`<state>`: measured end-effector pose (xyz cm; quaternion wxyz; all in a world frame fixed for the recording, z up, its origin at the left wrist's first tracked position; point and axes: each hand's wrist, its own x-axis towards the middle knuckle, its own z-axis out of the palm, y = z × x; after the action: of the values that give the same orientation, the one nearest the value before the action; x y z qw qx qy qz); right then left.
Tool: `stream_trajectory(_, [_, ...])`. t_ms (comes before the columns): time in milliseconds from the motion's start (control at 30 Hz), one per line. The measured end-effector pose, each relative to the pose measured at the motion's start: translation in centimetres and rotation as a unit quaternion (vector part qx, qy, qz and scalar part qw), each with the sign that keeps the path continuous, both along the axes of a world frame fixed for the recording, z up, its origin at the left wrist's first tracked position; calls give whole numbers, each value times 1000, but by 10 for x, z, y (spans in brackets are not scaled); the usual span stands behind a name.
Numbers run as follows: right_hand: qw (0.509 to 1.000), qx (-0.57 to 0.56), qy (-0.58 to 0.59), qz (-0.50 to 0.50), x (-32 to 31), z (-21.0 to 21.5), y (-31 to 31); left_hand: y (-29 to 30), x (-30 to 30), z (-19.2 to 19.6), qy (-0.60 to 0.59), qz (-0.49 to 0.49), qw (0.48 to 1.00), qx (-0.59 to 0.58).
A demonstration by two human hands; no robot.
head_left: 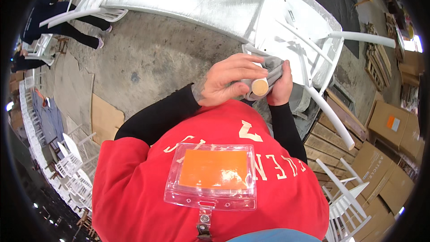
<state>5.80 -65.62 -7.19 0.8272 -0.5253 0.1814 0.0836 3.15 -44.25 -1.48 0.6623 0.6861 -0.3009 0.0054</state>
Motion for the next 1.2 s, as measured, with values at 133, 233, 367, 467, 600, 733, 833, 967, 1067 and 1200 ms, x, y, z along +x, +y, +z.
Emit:
stream_trajectory(133, [998,-56,4,-6,-4,10,10,4,20,-11,144,-117,977,-104])
stream_trajectory(233, [999,-35,20,-6,0,2,4,-1,38,-15,213,-192,945,-156])
stream_trajectory(367, [999,16,34,11,1,-17,-5,-11,53,-17,249,-249,919,-177])
stream_trajectory(467, [998,-36,0,43,-1,0,1,-12,55,-21,247,-261,915,-185])
stream_trajectory(600, [999,-34,-4,29,-2,4,3,-16,56,-21,253,-260,914,-180])
stream_trajectory(733, [998,-51,-34,23,-2,-15,-7,-24,55,-21,254,-255,919,-163])
stream_trajectory(833, [996,-76,-35,33,0,-11,0,-25,55,-31,306,-252,888,-232])
stream_trajectory(967, [999,31,29,-4,4,-20,-6,-20,58,-36,301,-274,883,-233])
stream_trajectory(1067, [963,196,173,-67,16,-14,-22,-17,61,-35,263,-288,903,-177])
stream_trajectory(1200, [996,-60,-35,59,2,-14,-5,-16,69,-37,269,-330,886,-185])
